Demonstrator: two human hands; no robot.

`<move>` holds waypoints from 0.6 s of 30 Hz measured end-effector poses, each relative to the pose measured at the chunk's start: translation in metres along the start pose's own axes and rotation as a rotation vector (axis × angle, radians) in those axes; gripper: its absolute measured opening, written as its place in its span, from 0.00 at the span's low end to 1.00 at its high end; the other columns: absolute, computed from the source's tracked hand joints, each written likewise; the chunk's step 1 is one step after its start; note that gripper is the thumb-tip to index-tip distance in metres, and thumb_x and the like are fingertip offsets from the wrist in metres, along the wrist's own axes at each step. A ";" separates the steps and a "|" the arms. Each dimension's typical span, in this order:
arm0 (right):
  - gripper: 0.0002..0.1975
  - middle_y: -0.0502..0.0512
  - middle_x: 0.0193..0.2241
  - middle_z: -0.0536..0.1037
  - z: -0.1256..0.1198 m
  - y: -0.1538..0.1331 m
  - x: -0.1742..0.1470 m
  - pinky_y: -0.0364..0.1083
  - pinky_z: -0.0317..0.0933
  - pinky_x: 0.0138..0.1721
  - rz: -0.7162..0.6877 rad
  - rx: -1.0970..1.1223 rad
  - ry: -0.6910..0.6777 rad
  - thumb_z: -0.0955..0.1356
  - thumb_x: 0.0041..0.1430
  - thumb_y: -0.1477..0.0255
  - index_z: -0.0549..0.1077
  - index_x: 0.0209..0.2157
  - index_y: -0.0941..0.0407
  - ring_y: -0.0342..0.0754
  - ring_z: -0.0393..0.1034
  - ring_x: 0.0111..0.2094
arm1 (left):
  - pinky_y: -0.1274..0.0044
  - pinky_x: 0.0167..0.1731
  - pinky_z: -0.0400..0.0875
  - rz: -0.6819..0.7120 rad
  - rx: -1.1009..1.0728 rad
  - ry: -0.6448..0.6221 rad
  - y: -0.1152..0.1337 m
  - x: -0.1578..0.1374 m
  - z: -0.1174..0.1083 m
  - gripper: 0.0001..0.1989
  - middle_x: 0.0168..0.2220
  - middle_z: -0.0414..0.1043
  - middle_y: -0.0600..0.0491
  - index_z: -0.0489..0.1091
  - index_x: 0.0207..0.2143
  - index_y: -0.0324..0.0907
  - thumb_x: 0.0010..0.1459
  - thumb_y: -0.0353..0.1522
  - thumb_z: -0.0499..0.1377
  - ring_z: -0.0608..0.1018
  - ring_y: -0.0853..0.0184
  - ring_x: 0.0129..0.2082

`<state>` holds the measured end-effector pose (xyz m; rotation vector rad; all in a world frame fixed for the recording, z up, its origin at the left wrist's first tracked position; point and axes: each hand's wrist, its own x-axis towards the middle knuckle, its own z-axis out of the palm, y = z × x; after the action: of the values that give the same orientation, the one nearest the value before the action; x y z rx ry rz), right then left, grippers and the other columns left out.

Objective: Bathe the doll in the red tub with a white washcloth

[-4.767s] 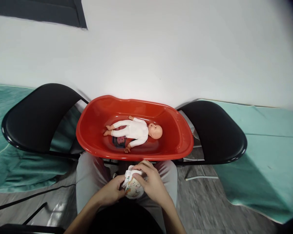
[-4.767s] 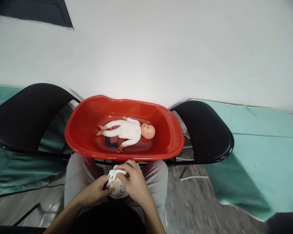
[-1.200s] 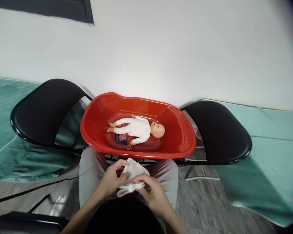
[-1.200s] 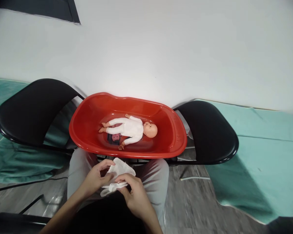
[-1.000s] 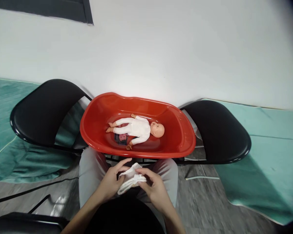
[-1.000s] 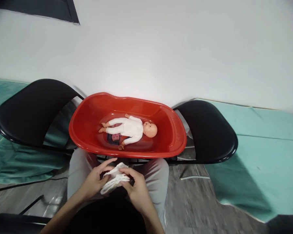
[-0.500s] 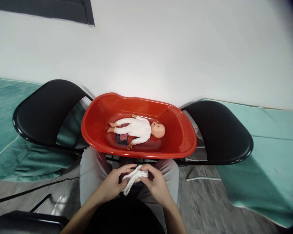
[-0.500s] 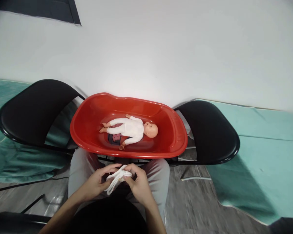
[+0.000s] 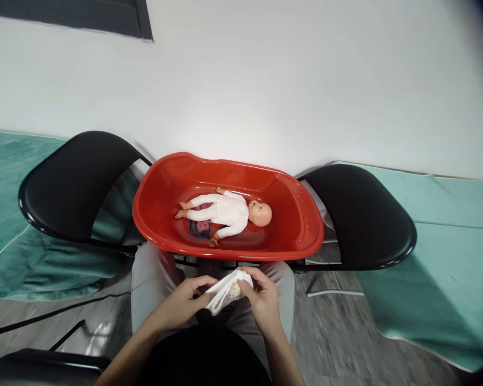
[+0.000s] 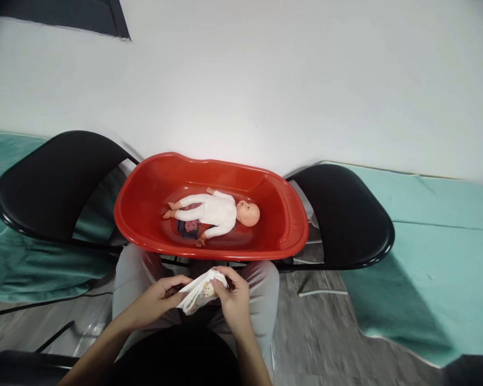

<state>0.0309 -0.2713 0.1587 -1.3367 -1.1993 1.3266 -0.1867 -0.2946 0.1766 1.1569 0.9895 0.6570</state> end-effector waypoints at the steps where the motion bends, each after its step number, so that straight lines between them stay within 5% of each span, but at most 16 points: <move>1: 0.12 0.55 0.32 0.81 0.001 0.000 0.001 0.45 0.68 0.35 0.013 0.024 0.024 0.75 0.51 0.64 0.80 0.36 0.56 0.49 0.73 0.32 | 0.76 0.46 0.70 -0.009 -0.033 0.003 -0.003 0.000 0.000 0.18 0.46 0.79 0.50 0.76 0.53 0.41 0.65 0.39 0.58 0.77 0.63 0.46; 6: 0.17 0.52 0.33 0.80 0.007 0.001 0.005 0.43 0.66 0.35 0.056 0.176 0.164 0.76 0.52 0.60 0.78 0.39 0.55 0.47 0.71 0.33 | 0.73 0.56 0.66 0.061 -0.226 0.087 -0.020 0.003 0.008 0.21 0.54 0.75 0.49 0.73 0.55 0.44 0.66 0.45 0.56 0.75 0.62 0.53; 10: 0.17 0.51 0.34 0.79 0.012 0.003 0.005 0.43 0.66 0.37 0.079 0.214 0.171 0.76 0.52 0.59 0.77 0.40 0.55 0.46 0.70 0.34 | 0.73 0.58 0.66 0.156 -0.258 0.230 -0.029 0.008 0.017 0.30 0.59 0.72 0.49 0.67 0.59 0.46 0.56 0.41 0.68 0.73 0.60 0.57; 18: 0.18 0.52 0.39 0.79 0.017 0.005 0.001 0.43 0.65 0.40 0.161 0.322 0.122 0.77 0.50 0.62 0.78 0.42 0.53 0.47 0.71 0.39 | 0.79 0.35 0.71 0.078 -0.147 0.457 -0.024 0.014 0.013 0.17 0.33 0.78 0.53 0.75 0.36 0.38 0.59 0.45 0.63 0.76 0.67 0.34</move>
<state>0.0145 -0.2714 0.1526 -1.2775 -0.7704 1.4582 -0.1699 -0.2955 0.1504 0.9372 1.2579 1.0695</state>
